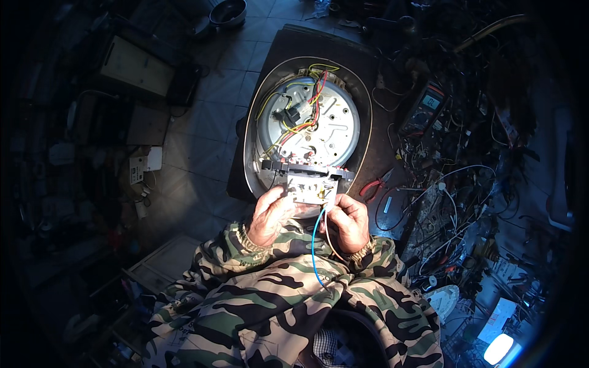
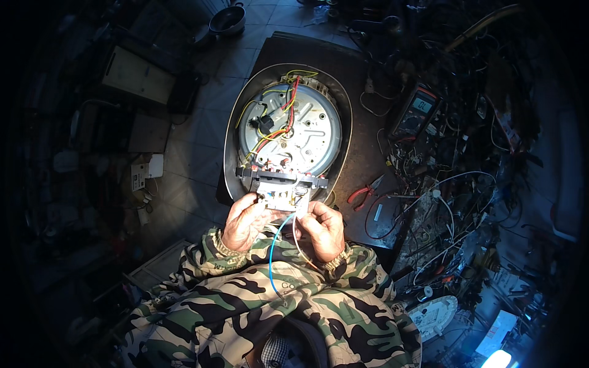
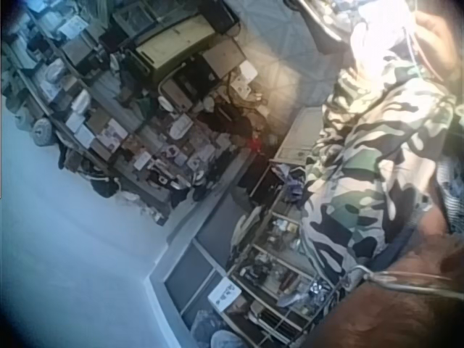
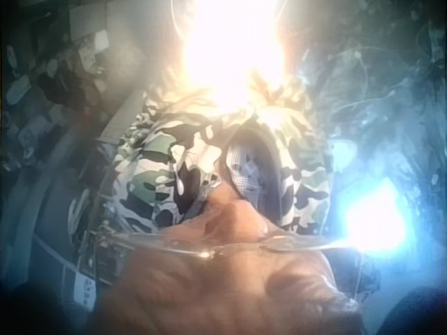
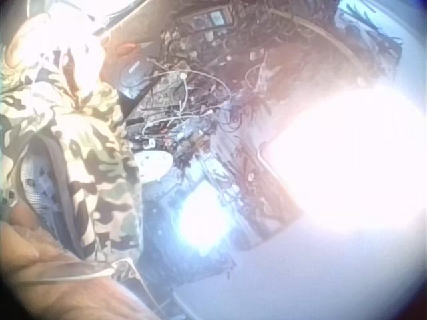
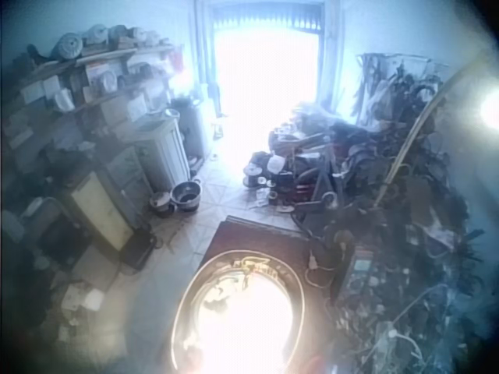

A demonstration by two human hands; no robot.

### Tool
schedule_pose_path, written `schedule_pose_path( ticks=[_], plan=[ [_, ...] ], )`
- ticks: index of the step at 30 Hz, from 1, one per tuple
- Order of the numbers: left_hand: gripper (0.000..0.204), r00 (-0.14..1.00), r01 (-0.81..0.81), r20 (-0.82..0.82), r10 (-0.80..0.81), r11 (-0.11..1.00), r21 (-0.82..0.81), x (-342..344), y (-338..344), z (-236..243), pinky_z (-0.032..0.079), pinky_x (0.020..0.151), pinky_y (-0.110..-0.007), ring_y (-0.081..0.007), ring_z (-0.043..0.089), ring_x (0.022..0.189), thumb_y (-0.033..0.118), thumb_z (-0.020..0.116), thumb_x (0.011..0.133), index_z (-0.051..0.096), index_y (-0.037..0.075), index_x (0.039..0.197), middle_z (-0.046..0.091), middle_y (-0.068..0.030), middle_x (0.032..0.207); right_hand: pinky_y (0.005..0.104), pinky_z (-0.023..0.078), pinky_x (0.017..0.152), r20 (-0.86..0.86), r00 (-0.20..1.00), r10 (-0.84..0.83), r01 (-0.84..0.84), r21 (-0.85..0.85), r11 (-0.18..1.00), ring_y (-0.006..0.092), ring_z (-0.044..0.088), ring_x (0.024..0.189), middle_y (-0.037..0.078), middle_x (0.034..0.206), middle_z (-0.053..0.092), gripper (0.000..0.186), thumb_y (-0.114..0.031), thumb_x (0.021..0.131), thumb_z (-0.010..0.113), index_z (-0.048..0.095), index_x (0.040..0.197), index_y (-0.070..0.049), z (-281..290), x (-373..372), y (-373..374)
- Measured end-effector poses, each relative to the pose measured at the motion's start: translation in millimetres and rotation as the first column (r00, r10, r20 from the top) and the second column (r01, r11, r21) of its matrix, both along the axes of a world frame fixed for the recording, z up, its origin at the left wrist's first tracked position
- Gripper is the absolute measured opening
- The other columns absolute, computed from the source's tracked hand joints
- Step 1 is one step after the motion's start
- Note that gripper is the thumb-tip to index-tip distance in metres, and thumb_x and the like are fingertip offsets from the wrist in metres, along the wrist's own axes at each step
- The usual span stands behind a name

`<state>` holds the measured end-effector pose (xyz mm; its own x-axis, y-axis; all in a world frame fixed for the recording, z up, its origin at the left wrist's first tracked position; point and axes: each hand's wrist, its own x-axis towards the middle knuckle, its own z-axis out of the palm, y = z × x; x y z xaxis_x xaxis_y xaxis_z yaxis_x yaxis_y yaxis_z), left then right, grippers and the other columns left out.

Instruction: The person repairs an electronic device by manipulating wires and components on a circuit board. They use a screwdriver to adjust parts and a multimeter to test connections, working over a cluttered workbench.

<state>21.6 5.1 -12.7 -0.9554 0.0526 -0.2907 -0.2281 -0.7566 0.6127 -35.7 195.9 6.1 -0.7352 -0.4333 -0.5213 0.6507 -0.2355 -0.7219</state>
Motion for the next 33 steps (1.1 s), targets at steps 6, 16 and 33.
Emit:
schedule_pose_path(
  ticks=[6, 16, 33],
  plan=[
    [0.036, 0.999, -0.028, 0.04, 0.031, 0.998, -0.054, -2.1, 3.3, 3.2, 0.048, 0.103, -0.039, -0.0247, 0.061, 0.117, 0.017, 0.049, 0.104, 0.047, -0.006, 0.132, 0.061, -0.0179, 0.127, 0.026, 0.048, 0.061, 0.01, 0.999, 0.04, -0.04, -0.043, 0.998, 0.0115, 0.059, 0.063, 0.008, 0.077, 0.065, 0.014, -0.009, 0.094, 0.06, 0.062, 0.092, 0.004, 1.6, -0.1, -1.8],
    [0.037, 0.998, -0.029, 0.055, 0.032, 0.998, -0.049, -1.7, 5.8, -0.1, 0.05, 0.101, -0.041, -0.027, 0.062, 0.116, 0.02, 0.047, 0.105, 0.048, -0.005, 0.131, 0.061, -0.0191, 0.126, 0.026, 0.05, 0.061, 0.041, 0.999, 0.019, -0.017, -0.046, 0.999, 0.0118, 0.06, 0.064, 0.008, 0.079, 0.066, 0.013, -0.009, 0.095, 0.06, 0.062, 0.094, 0.004, -6.0, 5.3, 0.8],
    [0.036, 0.994, 0.089, 0.07, -0.085, 0.995, -0.051, -12.6, -9.2, 10.9, 0.045, 0.107, -0.049, -0.0367, 0.06, 0.12, 0.015, 0.045, 0.105, 0.046, -0.01, 0.13, 0.059, -0.0272, 0.127, 0.024, 0.05, 0.063, 0.103, 0.982, -0.158, 0.155, 0.036, 0.987, 0.0109, 0.06, 0.067, 0.007, 0.083, 0.066, 0.02, -0.01, 0.094, 0.065, 0.064, 0.106, 0.007, -3.8, 44.4, -4.5]
  ],
)
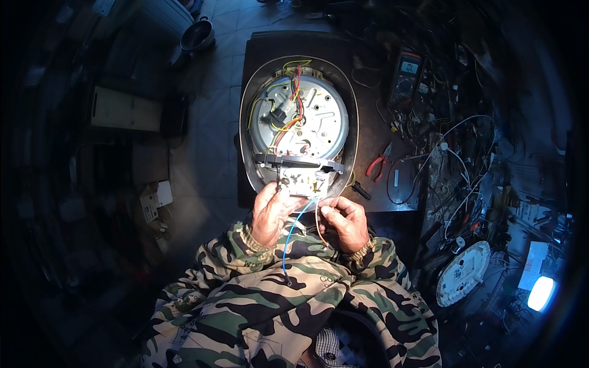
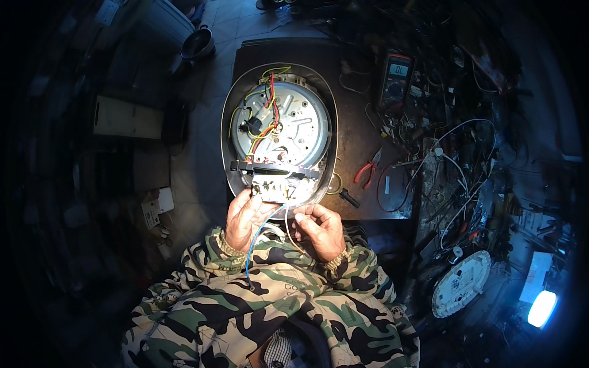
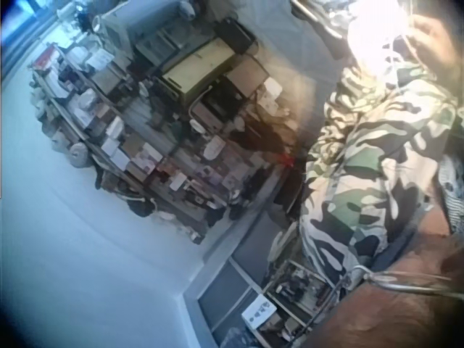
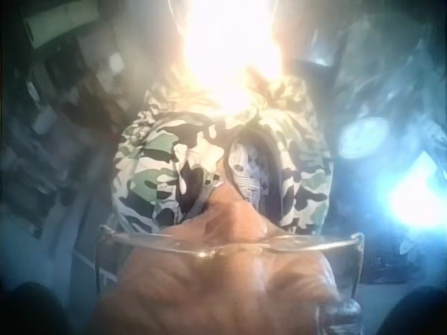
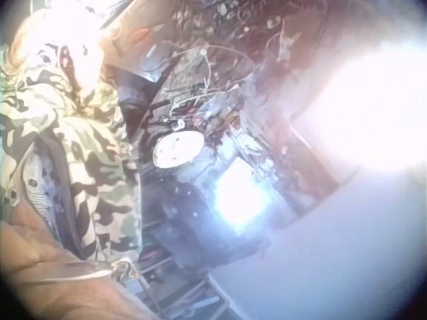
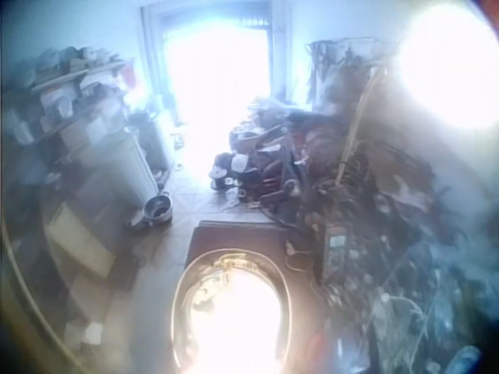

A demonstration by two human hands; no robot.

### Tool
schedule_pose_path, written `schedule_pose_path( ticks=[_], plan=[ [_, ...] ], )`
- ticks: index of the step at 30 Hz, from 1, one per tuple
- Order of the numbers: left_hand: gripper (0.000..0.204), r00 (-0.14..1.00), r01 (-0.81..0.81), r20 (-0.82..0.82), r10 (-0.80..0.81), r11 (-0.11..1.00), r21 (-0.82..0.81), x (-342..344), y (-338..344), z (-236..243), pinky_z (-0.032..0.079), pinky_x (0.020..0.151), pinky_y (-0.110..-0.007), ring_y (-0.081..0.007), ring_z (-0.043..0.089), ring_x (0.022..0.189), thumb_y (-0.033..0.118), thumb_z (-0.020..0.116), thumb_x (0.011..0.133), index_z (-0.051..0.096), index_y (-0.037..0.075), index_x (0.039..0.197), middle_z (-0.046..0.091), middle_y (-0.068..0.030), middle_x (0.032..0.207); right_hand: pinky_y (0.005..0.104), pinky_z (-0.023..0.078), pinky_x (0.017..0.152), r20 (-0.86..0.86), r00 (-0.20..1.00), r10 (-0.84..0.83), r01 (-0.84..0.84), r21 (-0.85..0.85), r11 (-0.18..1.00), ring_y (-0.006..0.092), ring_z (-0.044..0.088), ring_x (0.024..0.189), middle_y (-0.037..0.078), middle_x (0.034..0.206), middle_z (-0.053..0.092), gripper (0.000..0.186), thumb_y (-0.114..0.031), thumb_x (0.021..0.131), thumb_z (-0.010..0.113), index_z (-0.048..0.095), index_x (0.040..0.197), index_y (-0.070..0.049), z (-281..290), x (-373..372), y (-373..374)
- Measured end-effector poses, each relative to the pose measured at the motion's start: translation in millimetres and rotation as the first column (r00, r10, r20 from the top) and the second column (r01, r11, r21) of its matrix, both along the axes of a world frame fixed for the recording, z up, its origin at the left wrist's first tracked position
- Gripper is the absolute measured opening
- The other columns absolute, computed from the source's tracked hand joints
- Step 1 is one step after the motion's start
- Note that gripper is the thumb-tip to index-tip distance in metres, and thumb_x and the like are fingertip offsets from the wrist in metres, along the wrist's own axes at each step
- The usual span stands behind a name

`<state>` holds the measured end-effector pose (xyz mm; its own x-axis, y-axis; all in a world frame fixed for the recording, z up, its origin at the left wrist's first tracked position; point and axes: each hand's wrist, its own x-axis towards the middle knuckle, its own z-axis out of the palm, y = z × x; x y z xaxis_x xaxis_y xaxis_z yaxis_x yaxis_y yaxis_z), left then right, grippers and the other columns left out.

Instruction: The person repairs an electronic device by manipulating wires and components on a circuit board. They use a screwdriver to adjust parts and a multimeter to test connections, working over a cluttered workbench.

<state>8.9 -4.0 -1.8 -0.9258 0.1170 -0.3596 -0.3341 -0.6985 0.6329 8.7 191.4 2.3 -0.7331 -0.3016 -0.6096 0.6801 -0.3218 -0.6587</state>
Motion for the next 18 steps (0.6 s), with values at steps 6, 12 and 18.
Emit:
schedule_pose_path(
  ticks=[6, 12, 18],
  plan=[
    [0.035, 0.999, 0.028, 0.039, -0.028, 1.0, -0.009, 0.5, -0.7, 4.7, 0.048, 0.104, -0.046, -0.0339, 0.062, 0.117, 0.016, 0.045, 0.104, 0.045, -0.007, 0.132, 0.06, -0.0249, 0.126, 0.0228, 0.049, 0.064, -0.069, 0.998, -0.005, 0.01, 0.078, 0.997, 0.0099, 0.059, 0.068, 0.007, 0.084, 0.067, 0.022, -0.014, 0.095, 0.063, 0.065, 0.106, 0.006, 6.8, 13.2, -1.7],
    [0.036, 0.998, 0.064, 0.023, -0.064, 0.998, -0.005, -0.2, -3.6, 0.8, 0.049, 0.102, -0.046, -0.0322, 0.064, 0.114, 0.019, 0.046, 0.104, 0.046, -0.005, 0.132, 0.061, -0.0224, 0.125, 0.0223, 0.05, 0.068, -0.238, 0.965, 0.111, -0.06, 0.214, 0.975, 0.009, 0.061, 0.075, 0.007, 0.089, 0.069, 0.025, -0.015, 0.095, 0.063, 0.065, 0.11, 0.005, 6.3, 23.3, 0.4],
    [0.038, 0.998, 0.068, 0.006, -0.069, 0.998, 0.004, -4.5, -3.1, 1.2, 0.05, 0.101, -0.045, -0.031, 0.064, 0.114, 0.021, 0.047, 0.104, 0.046, -0.005, 0.133, 0.06, -0.021, 0.126, 0.0199, 0.049, 0.073, -0.214, 0.961, 0.174, -0.159, 0.085, 0.984, 0.005, 0.059, 0.082, 0.001, 0.093, 0.066, 0.025, -0.008, 0.091, 0.071, 0.063, 0.112, 0.005, 20.5, 24.0, -0.6]
  ],
)
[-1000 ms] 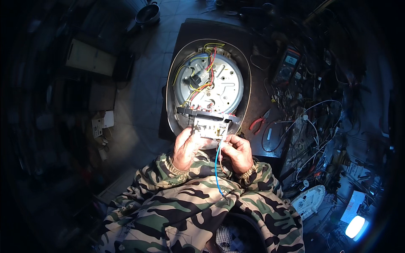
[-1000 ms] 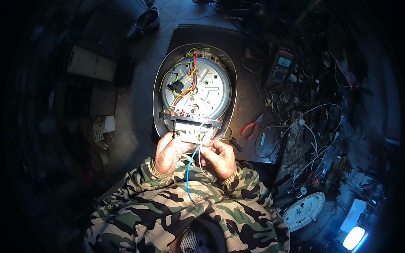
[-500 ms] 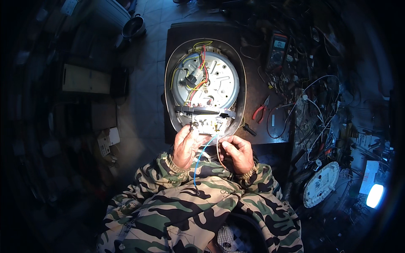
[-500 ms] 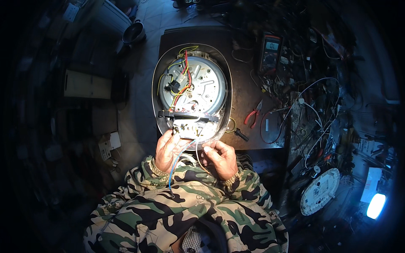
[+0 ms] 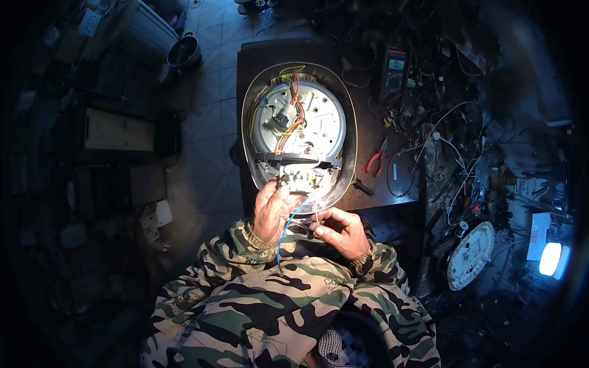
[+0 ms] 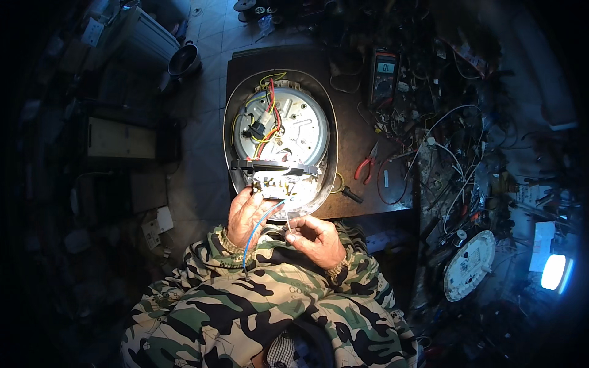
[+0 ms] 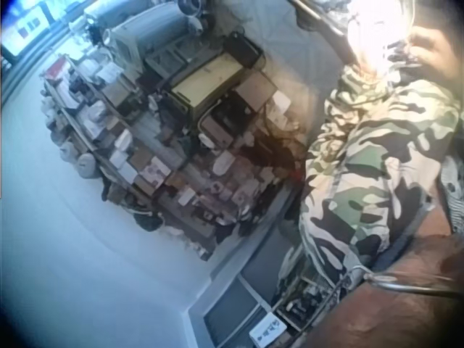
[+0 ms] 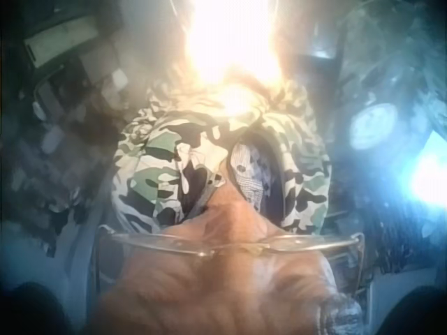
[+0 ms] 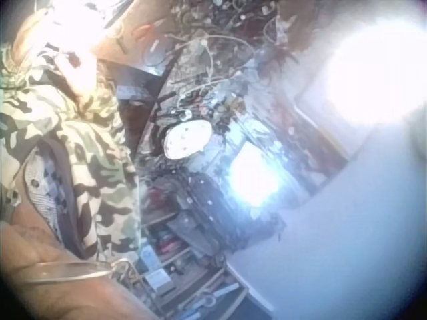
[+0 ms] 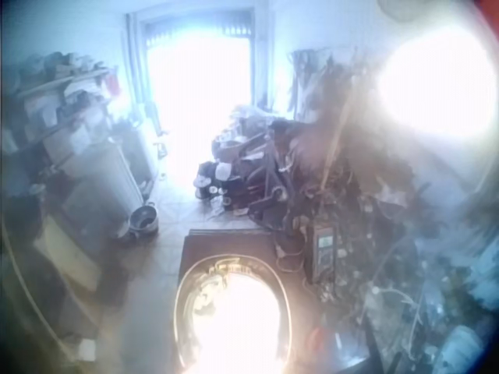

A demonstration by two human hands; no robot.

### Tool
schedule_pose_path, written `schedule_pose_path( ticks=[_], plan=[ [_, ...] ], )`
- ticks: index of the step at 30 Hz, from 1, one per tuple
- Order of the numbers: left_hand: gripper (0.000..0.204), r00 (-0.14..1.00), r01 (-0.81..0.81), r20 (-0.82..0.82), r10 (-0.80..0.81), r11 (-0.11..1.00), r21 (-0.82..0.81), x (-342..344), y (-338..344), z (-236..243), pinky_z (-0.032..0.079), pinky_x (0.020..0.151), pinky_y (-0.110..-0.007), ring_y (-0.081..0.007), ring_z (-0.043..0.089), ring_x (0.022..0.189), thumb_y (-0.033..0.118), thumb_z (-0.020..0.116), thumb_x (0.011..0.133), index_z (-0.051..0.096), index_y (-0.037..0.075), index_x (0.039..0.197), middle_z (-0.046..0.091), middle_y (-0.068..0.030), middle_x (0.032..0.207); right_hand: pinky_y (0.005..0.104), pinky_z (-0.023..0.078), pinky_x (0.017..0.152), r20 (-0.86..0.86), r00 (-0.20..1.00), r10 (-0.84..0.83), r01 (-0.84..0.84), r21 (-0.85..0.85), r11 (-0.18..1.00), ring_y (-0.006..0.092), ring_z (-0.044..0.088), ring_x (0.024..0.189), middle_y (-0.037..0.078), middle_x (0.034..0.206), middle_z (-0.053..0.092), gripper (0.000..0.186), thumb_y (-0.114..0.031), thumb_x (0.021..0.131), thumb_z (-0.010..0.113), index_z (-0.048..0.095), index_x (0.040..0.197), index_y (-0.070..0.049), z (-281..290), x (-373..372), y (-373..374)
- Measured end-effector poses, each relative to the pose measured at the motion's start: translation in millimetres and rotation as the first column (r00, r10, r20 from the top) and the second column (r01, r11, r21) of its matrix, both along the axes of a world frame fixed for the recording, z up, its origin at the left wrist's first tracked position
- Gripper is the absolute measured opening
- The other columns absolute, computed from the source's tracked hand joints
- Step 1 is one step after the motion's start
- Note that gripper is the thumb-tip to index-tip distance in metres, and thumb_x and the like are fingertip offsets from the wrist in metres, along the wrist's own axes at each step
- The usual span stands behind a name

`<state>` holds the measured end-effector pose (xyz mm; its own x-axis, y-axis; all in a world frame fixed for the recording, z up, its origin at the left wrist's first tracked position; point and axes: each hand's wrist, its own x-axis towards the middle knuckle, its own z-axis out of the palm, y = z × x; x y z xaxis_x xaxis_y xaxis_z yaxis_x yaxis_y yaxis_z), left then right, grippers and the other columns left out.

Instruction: The person repairs an electronic device by manipulating wires and components on a circuit board. They use a screwdriver to adjust parts and a multimeter to test connections, working over a cluttered workbench.

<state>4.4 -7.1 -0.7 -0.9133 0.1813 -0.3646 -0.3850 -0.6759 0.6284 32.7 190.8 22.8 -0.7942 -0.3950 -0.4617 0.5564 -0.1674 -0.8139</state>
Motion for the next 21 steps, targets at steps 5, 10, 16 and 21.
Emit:
schedule_pose_path(
  ticks=[5, 10, 16, 21],
  plan=[
    [0.04, 0.999, 0.004, -0.04, -0.003, 1.0, 0.016, -5.1, 0.8, 1.3, 0.05, 0.101, -0.044, -0.0311, 0.061, 0.117, 0.022, 0.047, 0.105, 0.044, -0.005, 0.135, 0.059, -0.0204, 0.129, 0.0198, 0.048, 0.075, -0.035, 0.999, 0.028, -0.027, 0.038, 0.999, 0.0047, 0.057, 0.084, 0.0, 0.093, 0.064, 0.025, -0.006, 0.09, 0.072, 0.063, 0.111, 0.005, -1.2, -2.3, 6.1],
    [0.036, 0.997, -0.034, -0.066, 0.037, 0.998, 0.047, -5.7, 5.2, 10.2, 0.051, 0.1, -0.046, -0.0327, 0.061, 0.118, 0.019, 0.046, 0.105, 0.046, -0.004, 0.133, 0.059, -0.0212, 0.129, 0.0224, 0.05, 0.077, -0.046, 0.999, -0.006, 0.011, 0.105, 0.994, 0.0076, 0.06, 0.083, 0.003, 0.09, 0.066, 0.026, -0.008, 0.091, 0.07, 0.063, 0.112, 0.006, 4.1, -5.6, 31.9],
    [0.032, 0.996, -0.067, -0.061, 0.07, 0.996, 0.063, -12.6, 15.9, 8.4, 0.048, 0.103, -0.043, -0.0297, 0.064, 0.111, 0.013, 0.045, 0.104, 0.049, -0.007, 0.128, 0.063, -0.0211, 0.121, 0.0228, 0.048, 0.069, -0.063, 0.983, -0.173, 0.183, 0.258, 0.949, 0.0072, 0.059, 0.074, 0.003, 0.084, 0.067, 0.024, -0.012, 0.092, 0.069, 0.065, 0.107, 0.006, -16.5, -2.7, 67.1],
    [0.025, 0.996, -0.09, 0.021, 0.091, 0.995, -0.048, -15.4, 32.8, 27.4, 0.057, 0.088, -0.041, -0.0309, 0.065, 0.106, 0.011, 0.042, 0.105, 0.051, -0.005, 0.122, 0.062, -0.0208, 0.119, 0.0246, 0.047, 0.067, -0.11, 0.953, -0.282, 0.302, 0.407, 0.862, 0.0077, 0.058, 0.075, 0.004, 0.081, 0.066, 0.025, -0.016, 0.091, 0.072, 0.067, 0.101, 0.007, -44.9, 5.6, 118.6]
  ],
)
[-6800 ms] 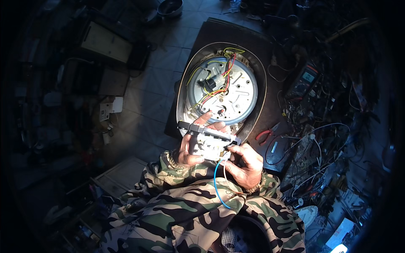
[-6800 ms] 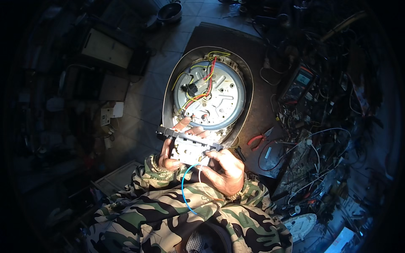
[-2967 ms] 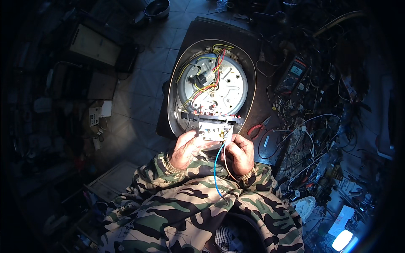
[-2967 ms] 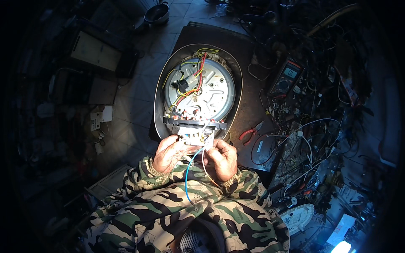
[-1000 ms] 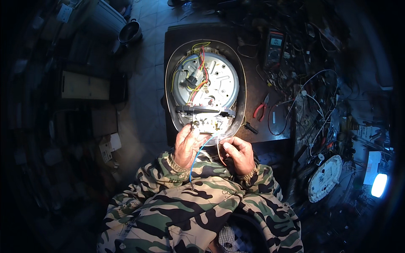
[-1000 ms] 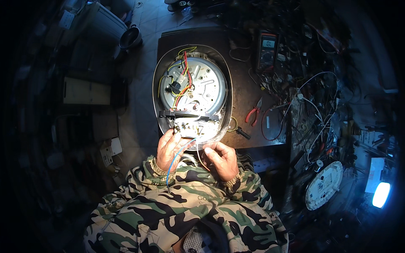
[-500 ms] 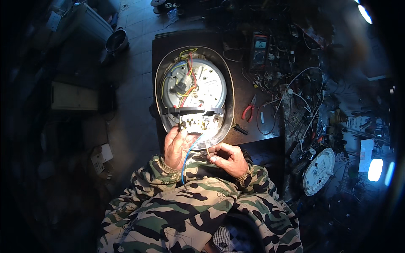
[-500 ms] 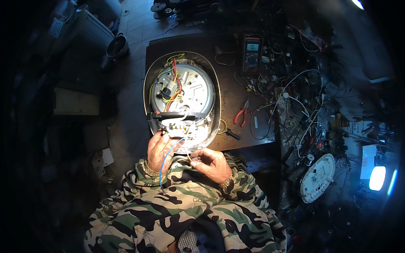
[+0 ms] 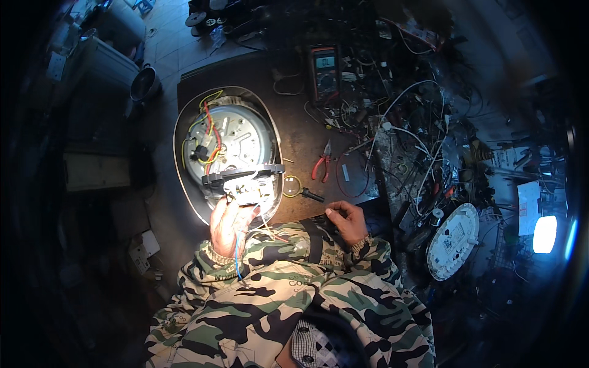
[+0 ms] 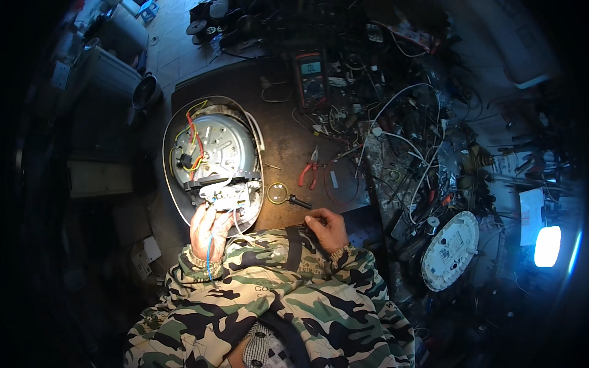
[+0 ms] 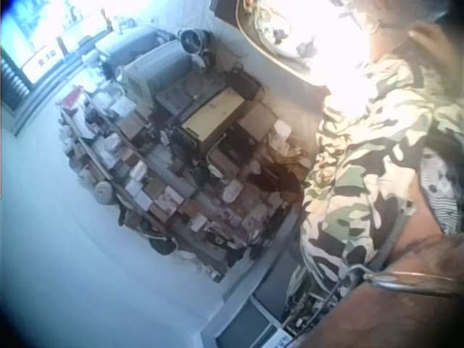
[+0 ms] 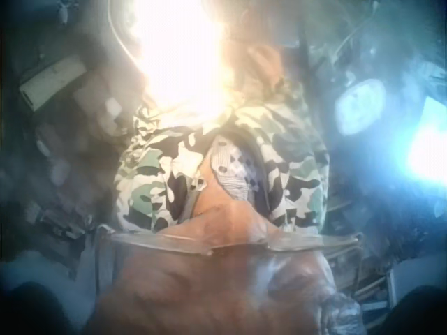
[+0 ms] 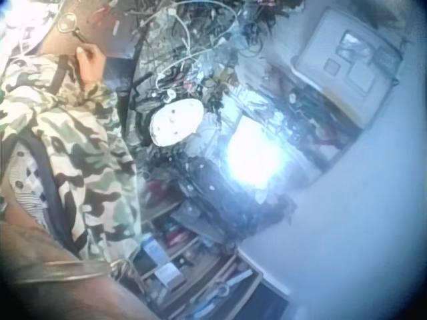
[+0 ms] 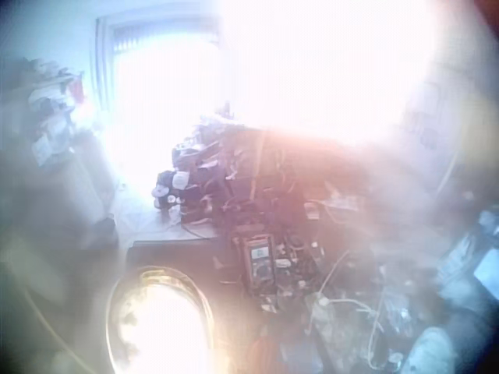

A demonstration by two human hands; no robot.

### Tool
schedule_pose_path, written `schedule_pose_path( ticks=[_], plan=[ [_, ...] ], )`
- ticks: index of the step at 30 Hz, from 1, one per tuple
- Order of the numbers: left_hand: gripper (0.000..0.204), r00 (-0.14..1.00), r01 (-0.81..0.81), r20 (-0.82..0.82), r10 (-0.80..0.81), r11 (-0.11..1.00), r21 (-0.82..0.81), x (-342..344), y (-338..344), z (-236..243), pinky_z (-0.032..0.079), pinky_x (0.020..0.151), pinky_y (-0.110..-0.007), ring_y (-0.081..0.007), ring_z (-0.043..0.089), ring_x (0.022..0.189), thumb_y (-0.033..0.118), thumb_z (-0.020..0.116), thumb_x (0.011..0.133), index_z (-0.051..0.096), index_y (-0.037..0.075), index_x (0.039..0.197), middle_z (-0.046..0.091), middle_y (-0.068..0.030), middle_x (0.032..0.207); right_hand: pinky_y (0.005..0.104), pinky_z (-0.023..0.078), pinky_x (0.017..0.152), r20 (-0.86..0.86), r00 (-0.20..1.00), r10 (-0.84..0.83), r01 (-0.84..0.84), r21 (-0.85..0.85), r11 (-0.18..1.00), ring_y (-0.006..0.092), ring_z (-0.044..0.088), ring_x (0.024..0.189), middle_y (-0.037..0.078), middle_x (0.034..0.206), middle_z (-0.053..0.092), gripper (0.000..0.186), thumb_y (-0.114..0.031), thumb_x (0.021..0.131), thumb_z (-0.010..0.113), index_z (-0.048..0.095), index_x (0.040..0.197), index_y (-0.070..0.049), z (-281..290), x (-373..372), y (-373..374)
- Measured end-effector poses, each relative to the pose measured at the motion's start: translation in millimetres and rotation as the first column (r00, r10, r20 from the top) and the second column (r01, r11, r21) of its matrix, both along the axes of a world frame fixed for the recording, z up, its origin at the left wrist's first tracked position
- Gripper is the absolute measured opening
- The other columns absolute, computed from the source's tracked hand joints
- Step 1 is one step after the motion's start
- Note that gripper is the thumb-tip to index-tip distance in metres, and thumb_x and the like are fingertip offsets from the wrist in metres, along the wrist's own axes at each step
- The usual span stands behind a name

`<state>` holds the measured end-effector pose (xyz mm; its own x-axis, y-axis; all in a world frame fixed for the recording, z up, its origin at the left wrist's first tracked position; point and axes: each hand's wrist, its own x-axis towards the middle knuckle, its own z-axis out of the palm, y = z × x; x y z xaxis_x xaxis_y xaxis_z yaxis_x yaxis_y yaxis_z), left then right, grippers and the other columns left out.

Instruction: The person repairs an electronic device by manipulating wires and components on a circuit board. They use a screwdriver to adjust parts and a multimeter to test connections, working over a cluttered workbench.

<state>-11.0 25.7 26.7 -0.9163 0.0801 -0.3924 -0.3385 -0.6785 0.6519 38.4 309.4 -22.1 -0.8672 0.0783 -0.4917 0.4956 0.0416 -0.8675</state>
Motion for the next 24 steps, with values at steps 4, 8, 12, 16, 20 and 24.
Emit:
schedule_pose_path(
  ticks=[4, 8, 12, 16, 20, 24],
  plan=[
    [0.031, 0.997, -0.002, 0.078, 0.0, 1.0, 0.024, -3.4, 11.9, -1.5, 0.061, 0.079, -0.036, -0.0314, 0.069, 0.098, 0.011, 0.048, 0.102, 0.047, -0.005, 0.129, 0.063, -0.0212, 0.119, 0.0299, 0.052, 0.064, 0.076, 0.991, -0.111, 0.11, 0.018, 0.994, 0.0138, 0.064, 0.073, 0.011, 0.083, 0.069, 0.028, -0.017, 0.091, 0.071, 0.067, 0.106, 0.006, -45.7, 19.0, 35.1],
    [0.034, 0.997, 0.037, 0.069, -0.037, 0.999, 0.003, -9.4, 30.8, 2.4, 0.06, 0.089, -0.043, -0.0332, 0.067, 0.105, 0.009, 0.048, 0.102, 0.046, -0.007, 0.131, 0.062, -0.0227, 0.121, 0.0346, 0.053, 0.061, 0.117, 0.977, -0.177, 0.184, -0.056, 0.981, 0.0195, 0.068, 0.071, 0.017, 0.084, 0.071, 0.029, -0.018, 0.091, 0.071, 0.068, 0.107, 0.006, -81.5, 30.3, 55.2],
    [0.035, 0.996, 0.081, 0.043, -0.08, 0.996, -0.025, -11.9, 48.6, 1.5, 0.059, 0.091, -0.043, -0.0328, 0.067, 0.107, 0.01, 0.049, 0.102, 0.046, -0.007, 0.131, 0.062, -0.0227, 0.123, 0.0391, 0.054, 0.061, 0.08, 0.984, -0.16, 0.156, 0.053, 0.986, 0.0208, 0.069, 0.07, 0.017, 0.08, 0.072, 0.03, -0.022, 0.089, 0.072, 0.07, 0.103, 0.004, -97.7, 33.1, 65.4],
    [0.04, 0.991, 0.119, 0.067, -0.116, 0.992, -0.043, -12.4, 58.6, -2.4, 0.058, 0.093, -0.044, -0.0323, 0.064, 0.112, 0.012, 0.051, 0.101, 0.043, -0.007, 0.135, 0.059, -0.0224, 0.128, 0.0461, 0.055, 0.063, -0.059, 0.996, -0.072, 0.086, 0.283, 0.955, 0.0316, 0.07, 0.07, 0.019, 0.079, 0.071, 0.025, -0.022, 0.089, 0.071, 0.072, 0.102, -0.001, -97.7, 21.3, 71.1],
    [0.041, 0.988, 0.141, 0.076, -0.136, 0.988, -0.067, -9.5, 63.4, -7.3, 0.057, 0.096, -0.044, -0.0322, 0.063, 0.115, 0.013, 0.051, 0.102, 0.042, -0.008, 0.136, 0.057, -0.0223, 0.13, 0.054, 0.054, 0.066, -0.037, 0.997, 0.071, -0.046, 0.456, 0.889, 0.0437, 0.068, 0.076, 0.021, 0.086, 0.07, 0.023, -0.023, 0.089, 0.069, 0.072, 0.105, -0.006, -97.6, -20.5, 78.7],
    [0.04, 0.989, 0.129, 0.092, -0.12, 0.986, -0.102, -6.6, 71.6, 2.3, 0.056, 0.097, -0.044, -0.0319, 0.063, 0.114, 0.014, 0.049, 0.103, 0.042, -0.009, 0.135, 0.058, -0.0227, 0.129, 0.0565, 0.053, 0.069, -0.149, 0.978, 0.147, -0.048, 0.524, 0.85, 0.0449, 0.066, 0.084, 0.024, 0.101, 0.068, 0.028, -0.022, 0.088, 0.068, 0.069, 0.112, -0.009, -136.0, -62.9, 74.5]
  ],
)
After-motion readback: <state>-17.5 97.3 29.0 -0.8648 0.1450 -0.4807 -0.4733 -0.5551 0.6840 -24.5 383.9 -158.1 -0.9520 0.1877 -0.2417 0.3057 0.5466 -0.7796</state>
